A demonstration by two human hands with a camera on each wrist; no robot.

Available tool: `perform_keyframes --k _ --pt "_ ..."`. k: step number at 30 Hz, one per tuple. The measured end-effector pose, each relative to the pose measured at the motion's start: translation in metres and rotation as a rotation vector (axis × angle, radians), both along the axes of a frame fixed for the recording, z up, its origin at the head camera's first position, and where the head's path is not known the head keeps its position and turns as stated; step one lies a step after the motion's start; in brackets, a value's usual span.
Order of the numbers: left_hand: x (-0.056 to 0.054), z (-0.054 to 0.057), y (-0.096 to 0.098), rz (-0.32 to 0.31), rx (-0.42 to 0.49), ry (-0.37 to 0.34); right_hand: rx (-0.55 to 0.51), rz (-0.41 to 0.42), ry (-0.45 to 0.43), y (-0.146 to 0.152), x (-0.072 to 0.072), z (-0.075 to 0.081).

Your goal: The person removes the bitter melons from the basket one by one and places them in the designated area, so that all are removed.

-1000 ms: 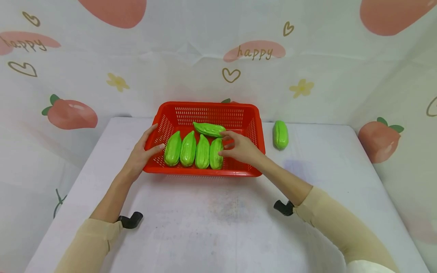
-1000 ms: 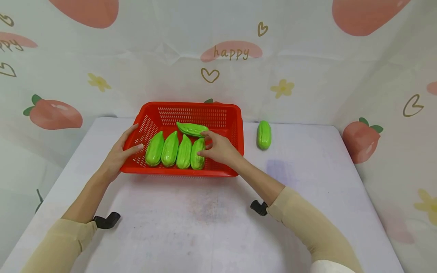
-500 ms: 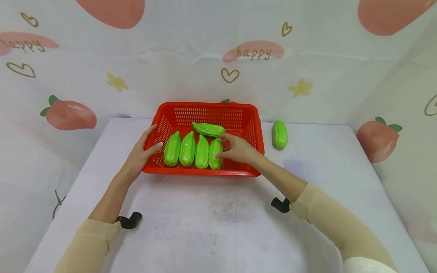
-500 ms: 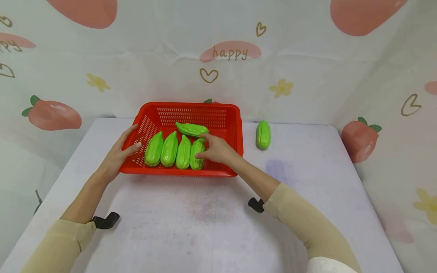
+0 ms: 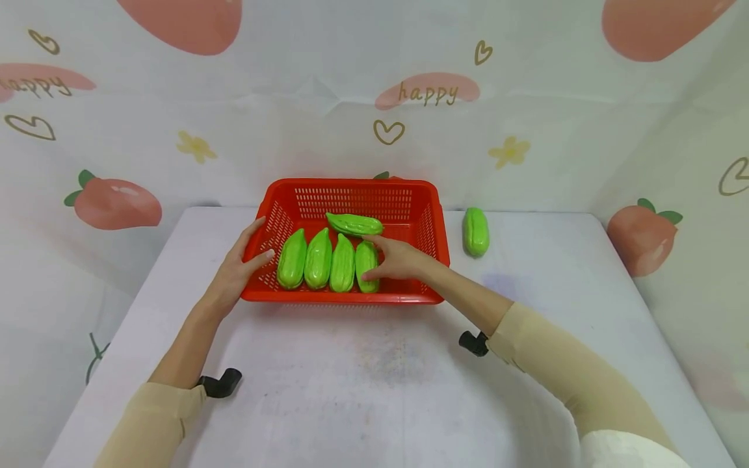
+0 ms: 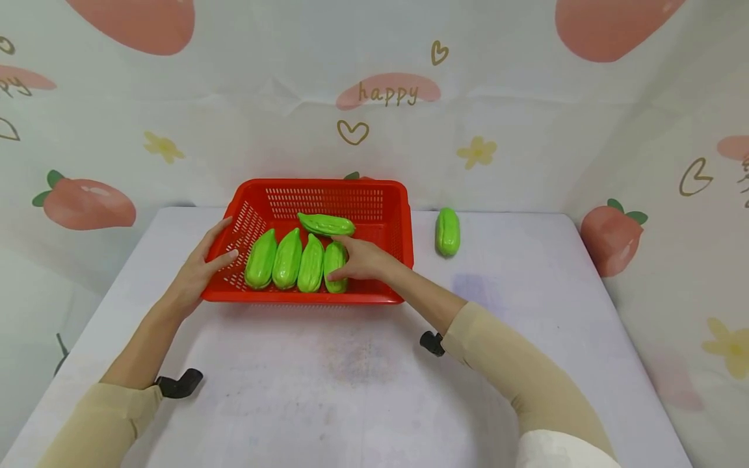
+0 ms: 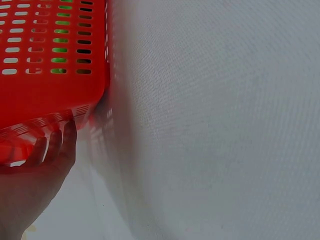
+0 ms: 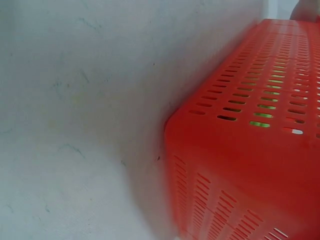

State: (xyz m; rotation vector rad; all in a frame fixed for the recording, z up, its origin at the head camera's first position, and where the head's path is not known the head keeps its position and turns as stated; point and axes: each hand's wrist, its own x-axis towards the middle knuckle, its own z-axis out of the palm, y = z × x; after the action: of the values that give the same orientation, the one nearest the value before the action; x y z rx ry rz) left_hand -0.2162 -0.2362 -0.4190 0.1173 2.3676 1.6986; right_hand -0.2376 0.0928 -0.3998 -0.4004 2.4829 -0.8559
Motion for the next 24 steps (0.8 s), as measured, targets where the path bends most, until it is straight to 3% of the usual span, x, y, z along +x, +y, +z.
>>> perform_keyframes --k 12,24 --pt "0.0006 0.0007 0.0008 0.000 0.000 0.005 0.019 0.025 -0.020 -0.0027 -0.0063 -0.0049" --pt "-0.0005 -0.0010 0.0008 0.001 0.022 0.000 0.072 0.088 0.015 -0.0046 -0.0069 -0.0081"
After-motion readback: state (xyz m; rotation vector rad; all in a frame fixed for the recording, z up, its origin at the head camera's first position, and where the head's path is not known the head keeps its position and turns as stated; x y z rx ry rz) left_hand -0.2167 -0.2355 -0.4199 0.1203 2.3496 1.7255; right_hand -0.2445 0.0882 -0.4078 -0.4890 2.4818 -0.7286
